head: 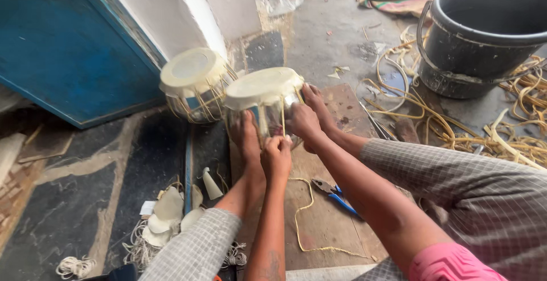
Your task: The person is assembling a drum by stretching a leather membrane over a frame, securing it with cord, and using a knife and pliers to trim and tighten the assembly.
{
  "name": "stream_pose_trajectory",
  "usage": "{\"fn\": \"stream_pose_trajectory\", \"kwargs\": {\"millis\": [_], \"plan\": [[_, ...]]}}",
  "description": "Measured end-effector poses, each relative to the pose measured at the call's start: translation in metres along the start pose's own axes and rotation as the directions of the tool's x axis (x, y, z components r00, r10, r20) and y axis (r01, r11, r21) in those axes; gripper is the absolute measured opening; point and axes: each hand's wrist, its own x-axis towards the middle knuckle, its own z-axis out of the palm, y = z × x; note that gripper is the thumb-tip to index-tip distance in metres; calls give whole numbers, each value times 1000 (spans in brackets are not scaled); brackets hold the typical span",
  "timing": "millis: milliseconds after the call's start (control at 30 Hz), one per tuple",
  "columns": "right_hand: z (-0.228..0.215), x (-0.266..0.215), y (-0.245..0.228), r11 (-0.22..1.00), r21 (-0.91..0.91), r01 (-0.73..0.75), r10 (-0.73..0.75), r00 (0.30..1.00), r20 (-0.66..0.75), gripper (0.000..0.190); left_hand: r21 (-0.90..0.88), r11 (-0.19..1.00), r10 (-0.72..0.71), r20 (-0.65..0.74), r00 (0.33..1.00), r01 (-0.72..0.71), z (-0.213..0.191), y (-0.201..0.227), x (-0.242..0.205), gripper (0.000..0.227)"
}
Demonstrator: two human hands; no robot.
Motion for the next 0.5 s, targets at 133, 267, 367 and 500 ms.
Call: {"fn": "stream_pose_trajectory", "kwargs": {"millis": [133, 267, 367, 500], "plan": [[13, -19, 31, 904, 403, 141, -185, 980, 72, 20, 16, 987, 158, -189, 969, -158, 8, -7, 21, 19], [41, -142, 54, 875, 484, -23, -196, 896, 398, 33, -481, 746, -405, 222, 887, 461, 31, -14, 38, 35], [22, -144, 83, 789, 86, 608, -605, 794, -59, 61, -603, 533, -438, 404, 803, 594, 38, -15, 33, 40], [31, -186, 115, 865, -467, -185, 373, 858, 353, 48, -704, 492, -399, 340, 851, 512, -8, 15, 23, 41]]}}
